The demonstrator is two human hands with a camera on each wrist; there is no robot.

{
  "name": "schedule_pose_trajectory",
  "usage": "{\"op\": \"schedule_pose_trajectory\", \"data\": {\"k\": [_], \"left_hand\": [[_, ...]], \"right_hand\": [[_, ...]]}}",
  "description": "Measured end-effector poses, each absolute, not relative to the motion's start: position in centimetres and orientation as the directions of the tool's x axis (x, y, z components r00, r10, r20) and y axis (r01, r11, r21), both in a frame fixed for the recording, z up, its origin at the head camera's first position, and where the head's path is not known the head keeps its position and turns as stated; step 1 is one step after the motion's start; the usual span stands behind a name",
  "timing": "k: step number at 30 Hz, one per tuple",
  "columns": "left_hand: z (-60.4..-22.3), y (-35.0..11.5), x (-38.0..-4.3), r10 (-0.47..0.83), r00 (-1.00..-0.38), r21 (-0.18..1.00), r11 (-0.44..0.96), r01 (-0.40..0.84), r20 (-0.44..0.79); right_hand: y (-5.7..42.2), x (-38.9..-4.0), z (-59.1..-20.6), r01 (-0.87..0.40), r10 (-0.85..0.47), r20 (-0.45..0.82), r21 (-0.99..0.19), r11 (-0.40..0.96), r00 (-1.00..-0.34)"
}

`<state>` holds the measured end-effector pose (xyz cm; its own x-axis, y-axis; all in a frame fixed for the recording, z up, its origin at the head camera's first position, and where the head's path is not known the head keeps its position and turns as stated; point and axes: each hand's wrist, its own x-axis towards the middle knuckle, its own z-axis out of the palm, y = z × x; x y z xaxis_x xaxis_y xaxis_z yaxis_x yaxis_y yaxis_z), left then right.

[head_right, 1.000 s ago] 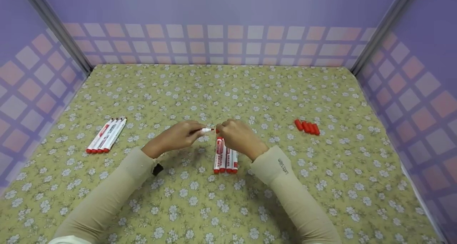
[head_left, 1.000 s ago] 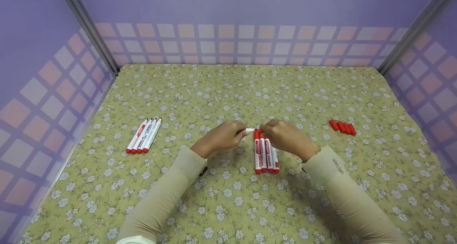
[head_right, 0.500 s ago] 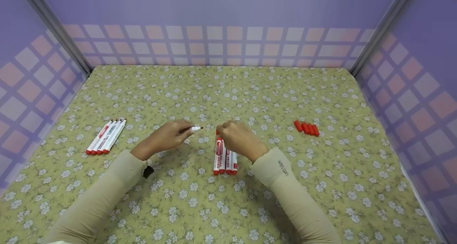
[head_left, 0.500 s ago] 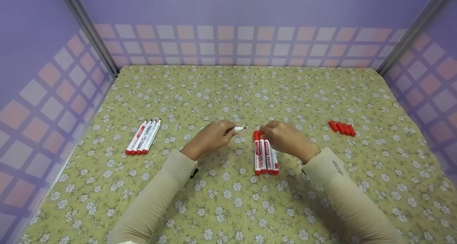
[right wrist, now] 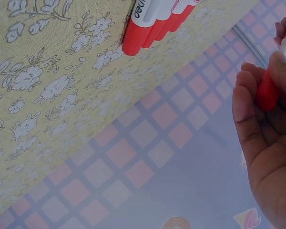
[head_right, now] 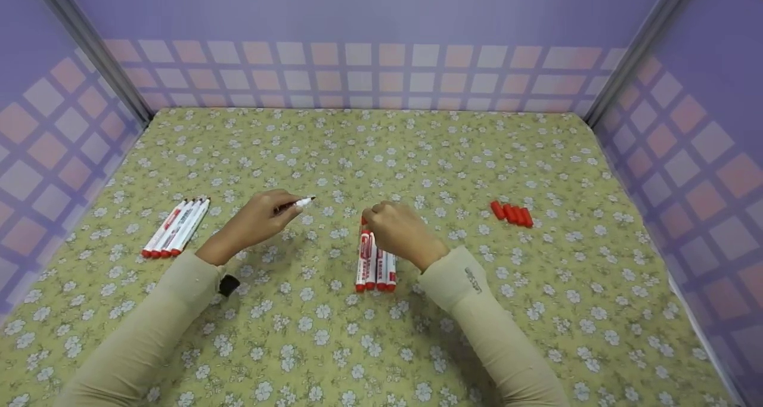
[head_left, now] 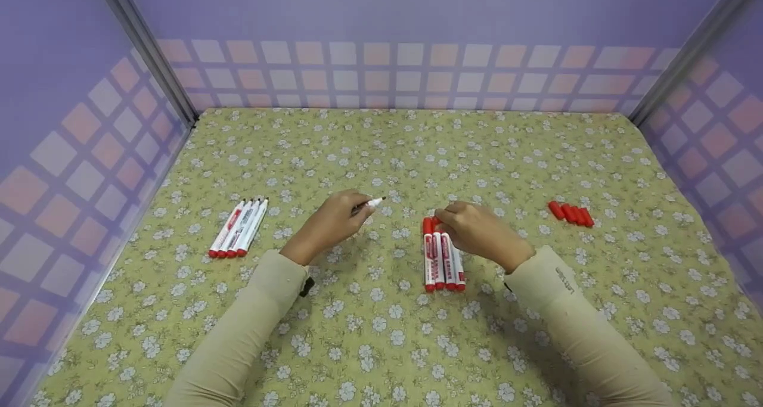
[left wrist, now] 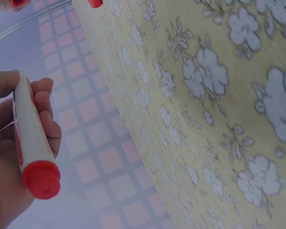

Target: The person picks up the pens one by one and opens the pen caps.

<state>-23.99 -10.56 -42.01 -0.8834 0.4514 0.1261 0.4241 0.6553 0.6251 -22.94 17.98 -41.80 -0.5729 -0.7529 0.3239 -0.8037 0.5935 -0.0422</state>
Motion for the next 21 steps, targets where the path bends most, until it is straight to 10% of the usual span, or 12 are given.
{"op": "schedule_pose_trajectory", "data": {"k": [21], "left_hand": [[-41.9,-16.3,-24.7,0.202,-0.973,0.705,0.675,0.218,0.107]], "right_hand": [[18.1,-23.1,-42.1,-0.801,-0.752,0.326,-0.028,0.599,-0.573]]}}
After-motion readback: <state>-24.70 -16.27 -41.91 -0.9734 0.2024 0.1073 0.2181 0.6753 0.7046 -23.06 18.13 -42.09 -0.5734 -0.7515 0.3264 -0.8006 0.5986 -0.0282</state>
